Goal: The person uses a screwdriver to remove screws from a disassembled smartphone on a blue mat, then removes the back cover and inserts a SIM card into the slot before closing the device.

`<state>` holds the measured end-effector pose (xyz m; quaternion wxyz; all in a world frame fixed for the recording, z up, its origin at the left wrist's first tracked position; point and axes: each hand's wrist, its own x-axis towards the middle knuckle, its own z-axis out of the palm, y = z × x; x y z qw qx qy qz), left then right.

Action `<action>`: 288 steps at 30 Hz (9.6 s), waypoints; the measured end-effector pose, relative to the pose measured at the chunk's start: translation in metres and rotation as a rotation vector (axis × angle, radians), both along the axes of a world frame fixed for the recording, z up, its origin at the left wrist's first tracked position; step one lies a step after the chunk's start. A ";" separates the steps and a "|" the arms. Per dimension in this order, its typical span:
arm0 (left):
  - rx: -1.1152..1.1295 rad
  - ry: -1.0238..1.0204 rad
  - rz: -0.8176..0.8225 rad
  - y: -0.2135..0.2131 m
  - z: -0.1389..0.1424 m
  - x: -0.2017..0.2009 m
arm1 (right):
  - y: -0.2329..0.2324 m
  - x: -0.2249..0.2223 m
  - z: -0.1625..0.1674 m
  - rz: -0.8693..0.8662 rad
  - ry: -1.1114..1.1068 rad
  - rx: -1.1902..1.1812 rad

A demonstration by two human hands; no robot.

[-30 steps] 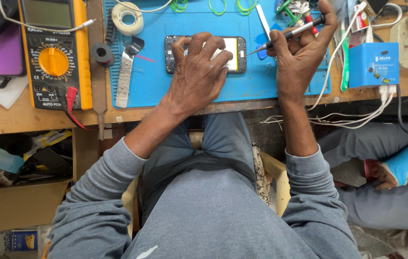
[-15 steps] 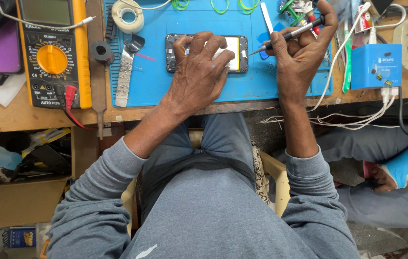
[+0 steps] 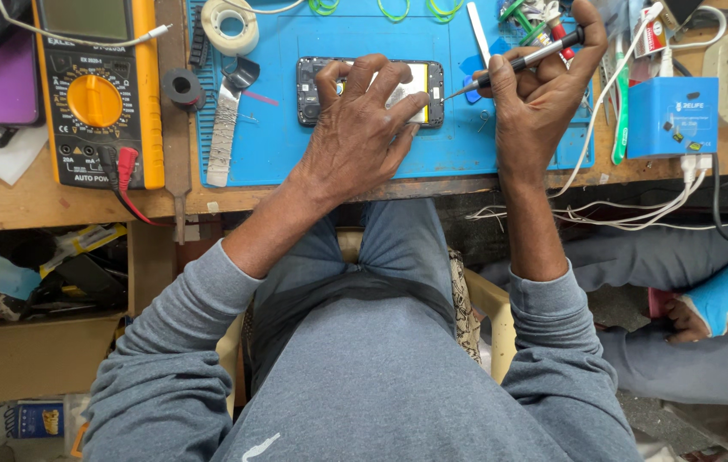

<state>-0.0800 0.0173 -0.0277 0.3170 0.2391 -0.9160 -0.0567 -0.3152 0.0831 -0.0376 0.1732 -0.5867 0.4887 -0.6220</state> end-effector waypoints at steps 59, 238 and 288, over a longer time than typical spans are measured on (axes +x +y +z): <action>0.063 0.222 -0.124 0.007 0.052 0.011 | -0.002 0.013 0.043 0.044 0.478 -0.028; 0.021 0.002 0.046 0.001 0.010 -0.006 | 0.005 0.000 0.002 -0.077 -0.336 0.100; -0.059 -0.071 0.076 0.000 -0.001 -0.009 | 0.010 -0.004 -0.009 -0.052 -0.166 0.032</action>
